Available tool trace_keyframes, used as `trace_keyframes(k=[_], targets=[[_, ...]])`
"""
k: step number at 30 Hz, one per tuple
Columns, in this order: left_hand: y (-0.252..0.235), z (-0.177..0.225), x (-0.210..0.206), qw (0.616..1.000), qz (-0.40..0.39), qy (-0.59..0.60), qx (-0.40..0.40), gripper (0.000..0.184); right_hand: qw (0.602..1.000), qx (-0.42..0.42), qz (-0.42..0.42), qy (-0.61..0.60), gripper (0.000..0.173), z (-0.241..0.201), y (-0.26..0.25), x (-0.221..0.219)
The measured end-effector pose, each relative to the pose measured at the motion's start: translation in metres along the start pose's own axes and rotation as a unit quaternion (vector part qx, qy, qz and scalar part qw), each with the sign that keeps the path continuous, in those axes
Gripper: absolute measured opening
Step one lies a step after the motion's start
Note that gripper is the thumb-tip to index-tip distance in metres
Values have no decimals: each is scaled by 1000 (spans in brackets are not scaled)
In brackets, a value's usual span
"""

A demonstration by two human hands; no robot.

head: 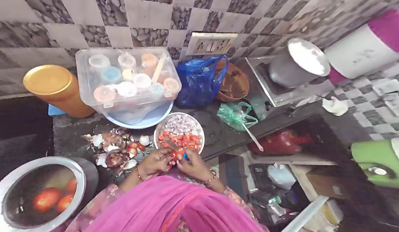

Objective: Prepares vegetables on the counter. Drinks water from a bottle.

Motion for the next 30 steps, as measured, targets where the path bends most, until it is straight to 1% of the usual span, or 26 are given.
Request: trace_keyframes(k=[4,6,8,11,13,15,16,18,20,21,23,27,29,30], targets=[[-1,-1,2,1000,-7,24,-16,18,999,-19,-2,30,46,1,1,-2],[-2,-2,3,999,-9,23,-29,18,1000,-20,-4,24,46,2,0,-3],[-3,-3,4,999,-8,16,-31,20,1000,-25,-2,-18,41,3,0,-5],[-5,-2,6,999,10,14,-31,20,991,-58,-9,-122,29,8,-1,-10],[-4,-3,14,998,57,15,-27,19,976,-92,-5,-199,23,14,-1,-11],[-1,-2,23,995,97,5,-23,20,967,-113,12,-227,24,17,-2,-7],[0,-1,27,995,101,-10,-25,21,971,-112,19,-211,24,19,-4,-4],[4,0,26,994,97,-55,-18,21,986,-106,6,-126,19,20,-4,-2],[7,-1,20,994,83,-67,-12,22,992,-107,-35,-53,33,19,-3,-8],[8,-2,19,995,77,-68,-10,24,992,-106,-52,-36,40,18,-3,-12],[9,-3,20,995,66,-70,-5,26,991,-107,-76,-32,45,17,-3,-18],[9,-5,23,997,39,-71,-3,20,993,-79,-84,-27,44,15,-4,-22],[11,-5,25,995,53,-82,8,18,995,-65,-78,-5,43,17,-4,-25],[13,-5,27,993,69,-98,21,19,994,-71,-79,4,43,18,-4,-26]])
Point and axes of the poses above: each hand's wrist, its own y-axis away from the middle knuckle, its own x-axis out of the back of the hand, z = x × y, the point moved 10 cm from there along -y, towards the middle knuckle, and after that the axes turned 4 degrees about z, right-handed, at the moved point
